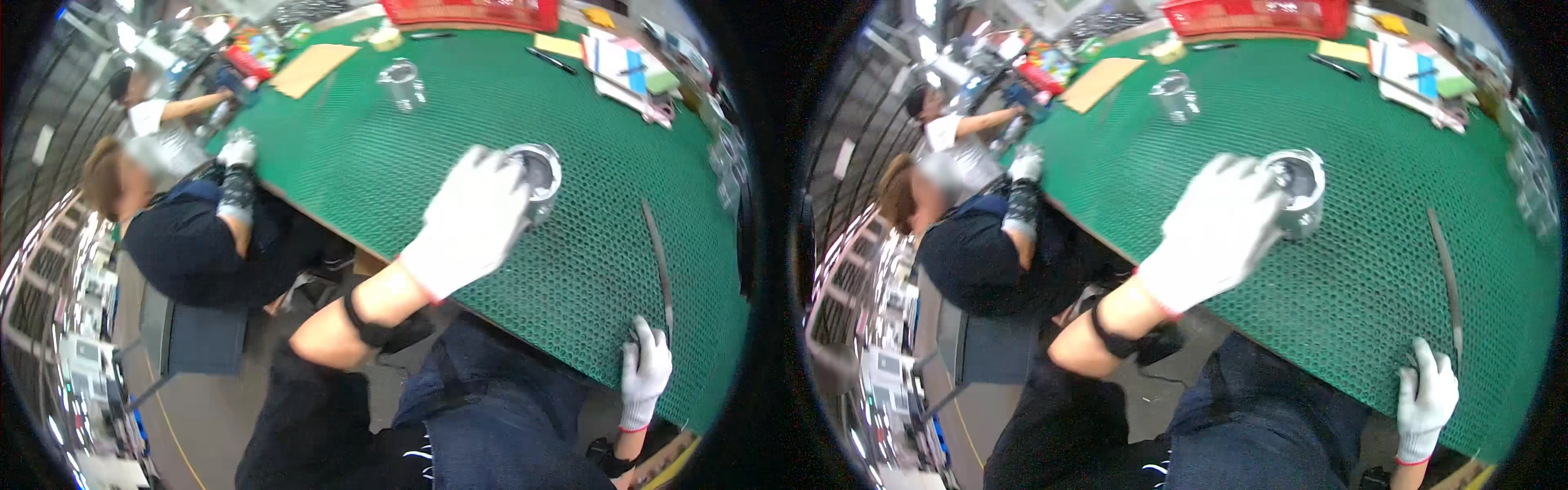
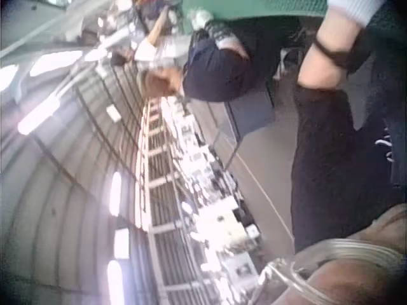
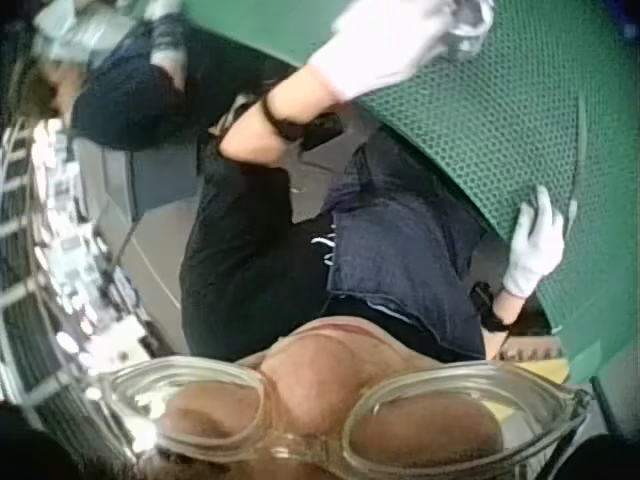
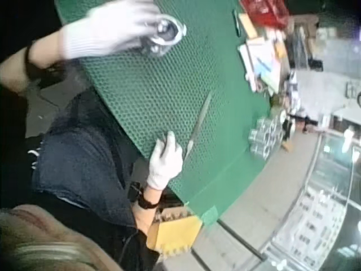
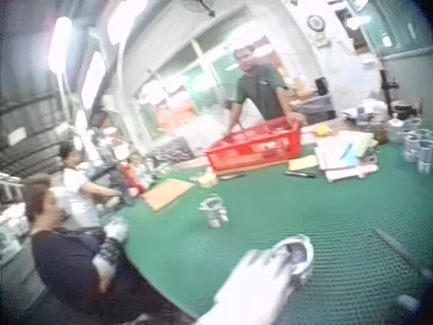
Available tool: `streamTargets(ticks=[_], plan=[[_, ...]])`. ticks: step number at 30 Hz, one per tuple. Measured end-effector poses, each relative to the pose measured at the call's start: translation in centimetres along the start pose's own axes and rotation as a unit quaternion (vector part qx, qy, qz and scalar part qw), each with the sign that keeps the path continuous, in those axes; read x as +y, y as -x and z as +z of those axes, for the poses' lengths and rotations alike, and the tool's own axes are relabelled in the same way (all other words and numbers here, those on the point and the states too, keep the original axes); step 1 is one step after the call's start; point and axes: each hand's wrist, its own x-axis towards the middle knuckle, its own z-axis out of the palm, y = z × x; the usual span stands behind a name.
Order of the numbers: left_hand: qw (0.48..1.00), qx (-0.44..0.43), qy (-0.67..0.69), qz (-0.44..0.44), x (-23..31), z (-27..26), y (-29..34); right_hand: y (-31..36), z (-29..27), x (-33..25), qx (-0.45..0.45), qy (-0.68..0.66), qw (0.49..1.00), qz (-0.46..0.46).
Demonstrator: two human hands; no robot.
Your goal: The person is filing the edges of circular metal components to smooth them, then placing them in a rack.
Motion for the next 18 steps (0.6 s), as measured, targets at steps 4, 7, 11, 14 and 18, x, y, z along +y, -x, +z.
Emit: streamTargets(ticks=[4, 7, 11, 14, 18], plan=[[0.999, -0.031, -0.037, -0.018, -0.2, 3.3, -0.9, -0.3, 0.0, 0.0, 0.068, -0.026, 0.994, -0.085], [0.999, -0.026, 0.002, 0.039, 1.1, 2.0, -0.4, -0.1, -0.1, -0.4, 0.06, 0.009, 0.995, -0.084], [0.98, -0.091, 0.164, 0.058, 3.9, -1.0, 3.8, 1.2, -2.2, -2.0, -0.03, -0.273, 0.961, 0.042], [0.953, 0.036, 0.296, -0.046, 7.5, 0.4, 3.4, -0.5, -2.4, -4.3, -0.019, -0.225, 0.972, -0.071], [0.93, 0.044, 0.352, -0.091, 9.3, 2.3, 1.0, -2.3, -1.2, -4.2, 0.043, -0.014, 0.986, -0.159]])
